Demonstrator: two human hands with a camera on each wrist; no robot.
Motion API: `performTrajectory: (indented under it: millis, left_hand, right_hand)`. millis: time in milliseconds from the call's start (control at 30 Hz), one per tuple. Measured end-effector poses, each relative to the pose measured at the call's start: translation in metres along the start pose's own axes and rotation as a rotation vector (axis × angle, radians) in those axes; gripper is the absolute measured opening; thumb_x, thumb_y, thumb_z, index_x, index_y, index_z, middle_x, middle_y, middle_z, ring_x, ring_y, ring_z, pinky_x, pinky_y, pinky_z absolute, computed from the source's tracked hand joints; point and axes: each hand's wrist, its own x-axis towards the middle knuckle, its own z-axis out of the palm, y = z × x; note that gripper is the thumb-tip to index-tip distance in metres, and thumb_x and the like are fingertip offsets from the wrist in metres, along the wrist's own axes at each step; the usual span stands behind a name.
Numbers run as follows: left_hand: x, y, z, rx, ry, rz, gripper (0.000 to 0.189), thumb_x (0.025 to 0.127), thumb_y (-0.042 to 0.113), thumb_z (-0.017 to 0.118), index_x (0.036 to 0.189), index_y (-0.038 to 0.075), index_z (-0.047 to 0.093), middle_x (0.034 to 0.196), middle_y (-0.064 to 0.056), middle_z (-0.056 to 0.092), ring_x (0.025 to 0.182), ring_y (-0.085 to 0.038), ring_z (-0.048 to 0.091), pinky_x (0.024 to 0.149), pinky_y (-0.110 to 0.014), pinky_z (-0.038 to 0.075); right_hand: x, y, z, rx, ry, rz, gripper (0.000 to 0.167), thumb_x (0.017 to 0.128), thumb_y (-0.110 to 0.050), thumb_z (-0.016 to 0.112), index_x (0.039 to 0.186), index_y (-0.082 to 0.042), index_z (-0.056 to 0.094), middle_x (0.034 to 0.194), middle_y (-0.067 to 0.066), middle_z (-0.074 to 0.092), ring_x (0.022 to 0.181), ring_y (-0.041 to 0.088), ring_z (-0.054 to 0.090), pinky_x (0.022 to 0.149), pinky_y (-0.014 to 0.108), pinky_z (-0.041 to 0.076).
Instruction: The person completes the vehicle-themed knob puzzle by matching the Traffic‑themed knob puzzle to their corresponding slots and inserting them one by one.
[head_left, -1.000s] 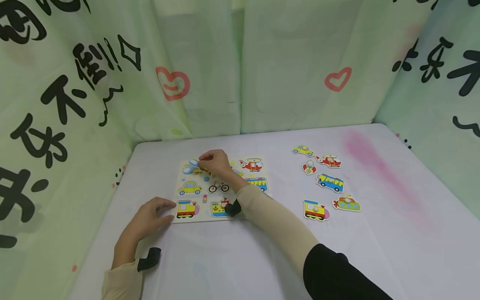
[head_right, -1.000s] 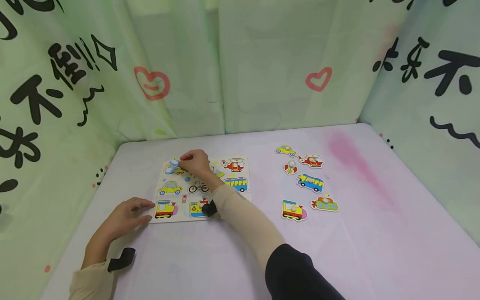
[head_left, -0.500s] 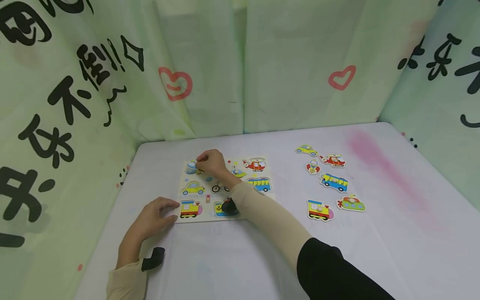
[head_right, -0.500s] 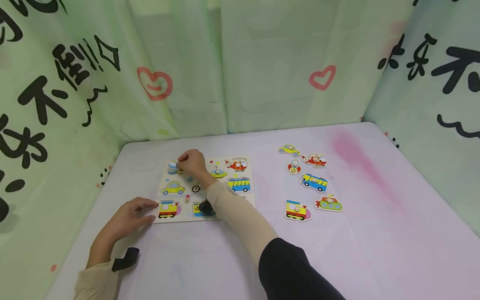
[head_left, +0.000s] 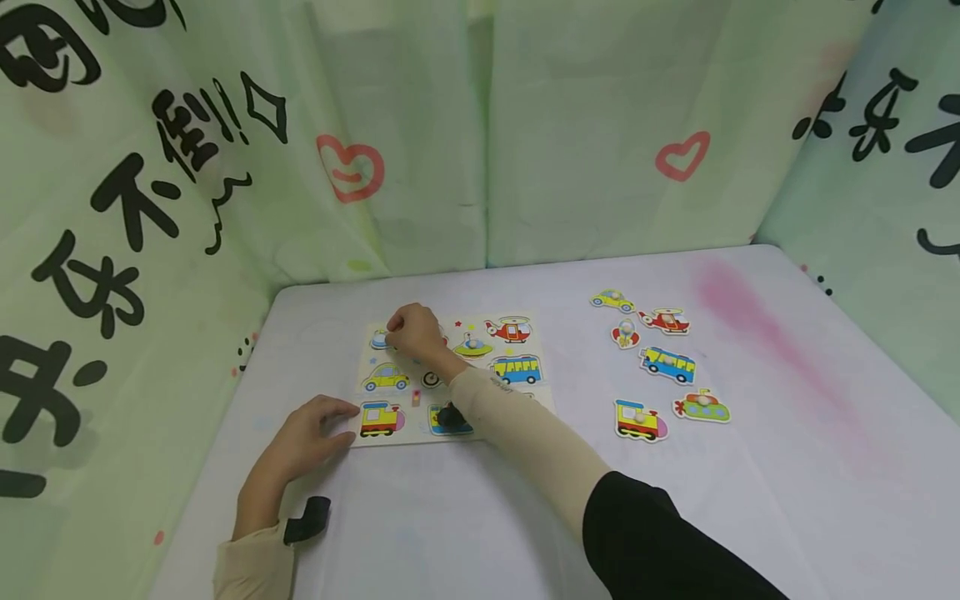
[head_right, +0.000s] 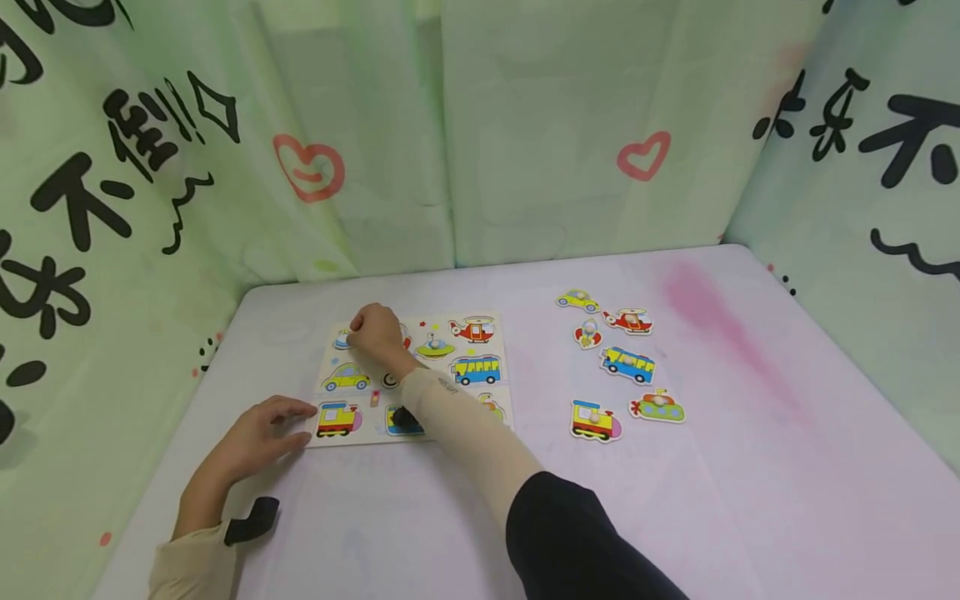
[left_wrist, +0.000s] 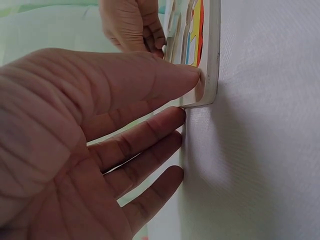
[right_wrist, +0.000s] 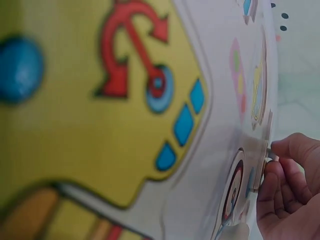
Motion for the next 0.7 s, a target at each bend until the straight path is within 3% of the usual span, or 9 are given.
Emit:
performTrajectory:
  millis: [333, 700]
  left_hand:
    - [0.0006, 0.0018, 0.0004, 0.009, 0.001, -0.023, 0.033, 0.088, 0.004, 0.074, 0.121, 0.000, 0.070, 0.128, -0.020, 0.064, 0.129, -0.043, 0.054, 0.112, -0.060, 0.042]
    - [0.0004, 0.0008, -0.0004, 0.008, 0.002, -0.012, 0.032, 0.089, 0.004, 0.074, 0.120, 0.000, 0.070, 0.127, -0.019, 0.064, 0.129, -0.043, 0.055, 0.111, -0.060, 0.042]
  right_hand:
    - [0.0014, -0.0018, 0.0038, -0.036, -0.039, 0.001, 0.010, 0.091, -0.007, 0.072, 0.099, -0.002, 0.075, 0.094, 0.008, 0.072, 0.081, 0.015, 0.058, 0.074, 0.023, 0.051]
    - [0.0032, -0.0041, 0.0051, -0.090, -0.070, 0.009, 0.009, 0.094, -0.007, 0.070, 0.101, -0.003, 0.074, 0.096, 0.007, 0.070, 0.084, 0.016, 0.057, 0.077, 0.024, 0.051]
